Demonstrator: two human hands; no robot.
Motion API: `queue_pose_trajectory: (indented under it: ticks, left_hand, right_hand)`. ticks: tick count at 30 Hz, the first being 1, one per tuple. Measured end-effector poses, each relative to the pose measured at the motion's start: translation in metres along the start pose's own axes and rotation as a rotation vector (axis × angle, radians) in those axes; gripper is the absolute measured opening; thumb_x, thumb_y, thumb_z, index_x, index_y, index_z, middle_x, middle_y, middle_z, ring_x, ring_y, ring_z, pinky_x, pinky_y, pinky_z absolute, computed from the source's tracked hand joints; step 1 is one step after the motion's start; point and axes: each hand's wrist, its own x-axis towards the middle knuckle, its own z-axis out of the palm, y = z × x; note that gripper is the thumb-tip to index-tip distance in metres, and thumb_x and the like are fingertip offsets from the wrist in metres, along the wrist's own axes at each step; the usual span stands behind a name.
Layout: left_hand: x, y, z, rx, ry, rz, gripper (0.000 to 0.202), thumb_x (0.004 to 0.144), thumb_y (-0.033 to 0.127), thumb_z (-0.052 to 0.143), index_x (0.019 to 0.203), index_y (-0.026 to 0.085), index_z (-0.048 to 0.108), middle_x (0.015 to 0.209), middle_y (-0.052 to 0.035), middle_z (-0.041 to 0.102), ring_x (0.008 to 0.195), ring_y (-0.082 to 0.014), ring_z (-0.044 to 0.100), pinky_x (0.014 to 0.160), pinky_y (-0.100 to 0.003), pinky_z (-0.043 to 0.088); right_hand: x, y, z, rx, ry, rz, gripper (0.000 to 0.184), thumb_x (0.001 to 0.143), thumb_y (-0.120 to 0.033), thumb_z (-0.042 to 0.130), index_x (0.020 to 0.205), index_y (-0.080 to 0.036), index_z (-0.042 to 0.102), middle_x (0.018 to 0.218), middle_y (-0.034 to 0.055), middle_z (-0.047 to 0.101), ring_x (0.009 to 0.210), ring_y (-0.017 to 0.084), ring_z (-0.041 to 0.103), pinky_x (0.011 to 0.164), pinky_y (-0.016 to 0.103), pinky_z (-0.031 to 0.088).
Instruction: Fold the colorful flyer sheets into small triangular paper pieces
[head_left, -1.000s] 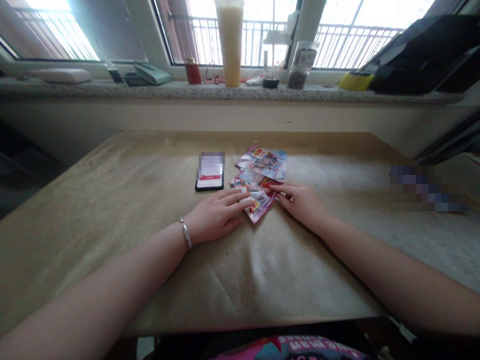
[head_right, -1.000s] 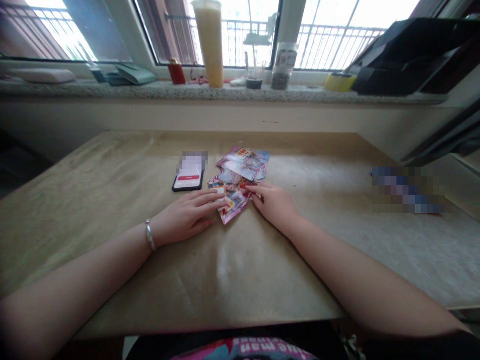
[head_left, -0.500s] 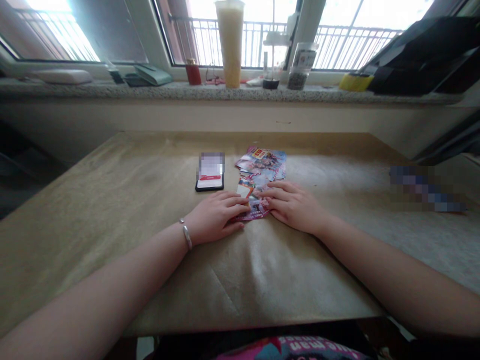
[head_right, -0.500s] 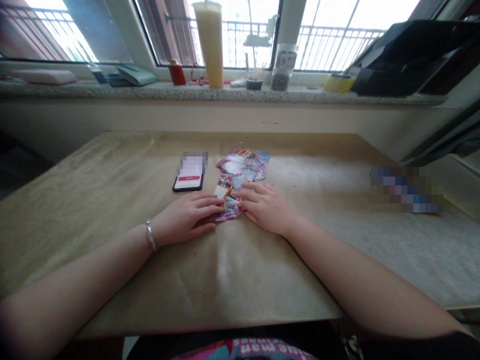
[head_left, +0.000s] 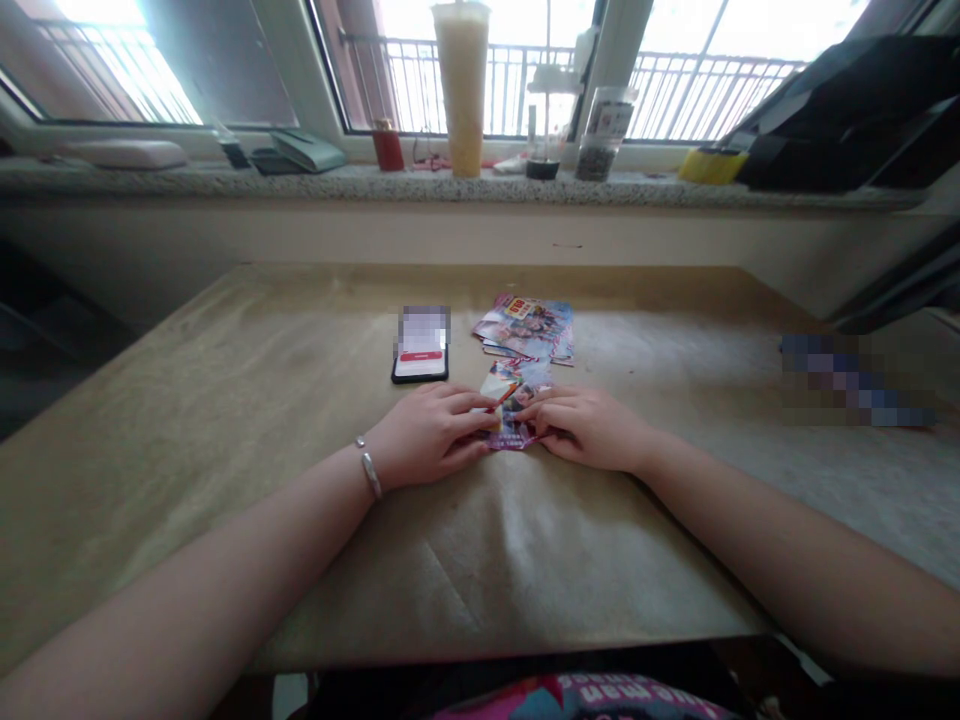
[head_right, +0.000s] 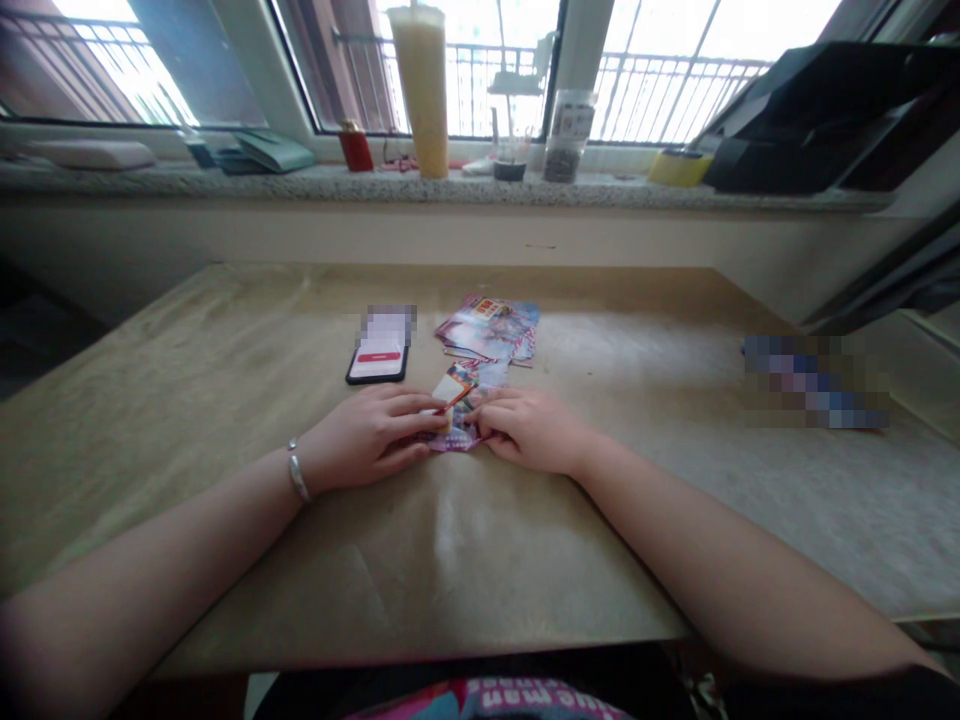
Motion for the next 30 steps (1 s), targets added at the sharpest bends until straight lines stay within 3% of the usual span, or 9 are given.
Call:
queue_pose_trajectory:
  ticks: [6,15,21,25,30]
  left_hand:
    - [0.001,-0.003,0.006,0.035,0.051,0.006,0.027,0.093,0.032,0.048,0.114,0.022,0.063,0.117,-0.0059,0.064,0.102,-0.0210,0.059,0.086,-0.036,0.049]
    - [0.003,-0.002,0.009,0.029,0.102,-0.007,0.028,0.096,0.028,0.045,0.108,0.018,0.067,0.107,-0.0066,0.069,0.091,-0.0183,0.060,0.079,-0.033,0.052]
    - [0.002,-0.004,0.014,-0.016,0.078,-0.016,0.032,0.095,0.020,0.041,0.118,0.021,0.062,0.118,-0.0043,0.065,0.101,-0.0186,0.058,0.088,-0.034,0.052]
    - [0.000,-0.002,0.013,0.015,0.033,-0.023,0.035,0.094,0.022,0.043,0.125,0.021,0.058,0.127,-0.0078,0.058,0.110,-0.0215,0.053,0.095,-0.039,0.048]
    - [0.000,0.000,0.010,0.018,-0.006,-0.036,0.036,0.093,0.023,0.043,0.127,0.023,0.057,0.118,-0.0080,0.060,0.105,-0.0221,0.052,0.092,-0.039,0.048]
  right_hand:
    - [-0.001,0.001,-0.001,-0.004,-0.029,0.014,0.012,0.086,-0.021,0.052,0.086,-0.020,0.064,0.094,0.0077,0.071,0.090,0.018,0.065,0.080,0.031,0.051]
    - [-0.004,0.000,-0.001,0.047,0.001,0.079,0.015,0.088,-0.025,0.052,0.090,-0.020,0.066,0.091,0.0073,0.072,0.089,0.018,0.066,0.080,0.030,0.050]
    - [-0.003,-0.002,0.000,0.122,0.026,0.209,0.013,0.085,-0.024,0.053,0.081,-0.018,0.064,0.081,0.0073,0.070,0.076,0.017,0.064,0.068,0.027,0.047]
    - [-0.002,-0.003,0.001,0.167,0.055,0.330,0.015,0.084,-0.026,0.054,0.077,-0.018,0.064,0.069,0.0032,0.065,0.060,0.013,0.056,0.056,0.023,0.039]
    - [-0.002,-0.003,-0.001,0.173,0.075,0.475,0.017,0.082,-0.029,0.054,0.069,-0.018,0.058,0.058,-0.0015,0.056,0.051,0.010,0.045,0.051,0.022,0.032]
